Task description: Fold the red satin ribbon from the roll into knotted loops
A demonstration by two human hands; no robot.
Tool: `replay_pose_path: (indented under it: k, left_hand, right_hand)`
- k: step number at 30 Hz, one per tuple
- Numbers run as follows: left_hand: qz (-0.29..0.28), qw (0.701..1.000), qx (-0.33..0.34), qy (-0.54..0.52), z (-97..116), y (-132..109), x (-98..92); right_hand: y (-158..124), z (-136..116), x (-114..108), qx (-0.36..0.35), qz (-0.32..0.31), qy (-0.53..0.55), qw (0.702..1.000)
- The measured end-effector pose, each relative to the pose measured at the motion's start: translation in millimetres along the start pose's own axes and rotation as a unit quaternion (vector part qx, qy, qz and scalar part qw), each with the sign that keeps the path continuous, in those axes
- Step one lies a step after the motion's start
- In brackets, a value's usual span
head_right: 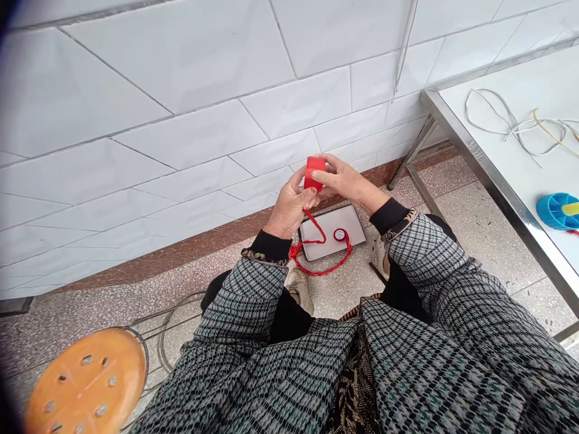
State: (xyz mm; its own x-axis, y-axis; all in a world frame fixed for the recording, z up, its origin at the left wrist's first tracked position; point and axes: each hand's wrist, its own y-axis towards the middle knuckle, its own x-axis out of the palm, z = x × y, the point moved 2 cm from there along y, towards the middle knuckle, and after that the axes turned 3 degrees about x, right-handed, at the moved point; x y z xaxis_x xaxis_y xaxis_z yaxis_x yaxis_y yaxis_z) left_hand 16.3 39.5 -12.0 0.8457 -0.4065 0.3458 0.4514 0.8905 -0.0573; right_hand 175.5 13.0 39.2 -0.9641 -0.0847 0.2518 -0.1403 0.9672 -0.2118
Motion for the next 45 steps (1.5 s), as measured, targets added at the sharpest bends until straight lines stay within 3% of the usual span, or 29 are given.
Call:
replay_pose_path:
  k: [6,11,17,22,28,37,42,45]
  left_hand:
    - [0.070,0.996,0.045,0.018,-7,0,4.1]
    - [0.092,0.982,0.112,0.124,0,-4,6.5]
    - [0.053,0.994,0.038,0.093,1,-8,13.9]
    - [0.041,0.987,0.043,0.151,-1,-9,11.5]
    - [0.040,0.986,0.040,0.158,-7,0,-2.6]
    - [-0.106,0.985,0.047,0.130,4,-2,-2.2]
    - [-0.110,0.990,0.012,0.086,2,-2,-3.1]
    - [-0.084,0.995,-0.006,0.057,-1,-1,-6.3]
  right_hand:
    - [11,1,-14,-0.002,0.102,0.006,0.995]
    - [16,-2,-29,0.026,0.128,0.004,0.991]
    - [17,1,-26,0.059,0.137,0.024,0.989]
    - [17,2,-26,0.101,0.138,0.071,0.983]
    - [14,-1,-22,0.166,0.062,0.083,0.981]
    - [6,-4,-15,0.251,-0.047,0.039,0.966]
    - [6,1,-16,0.251,-0.077,0.006,0.965]
    - [5,0,-18,0.196,-0.075,-0.008,0.978]
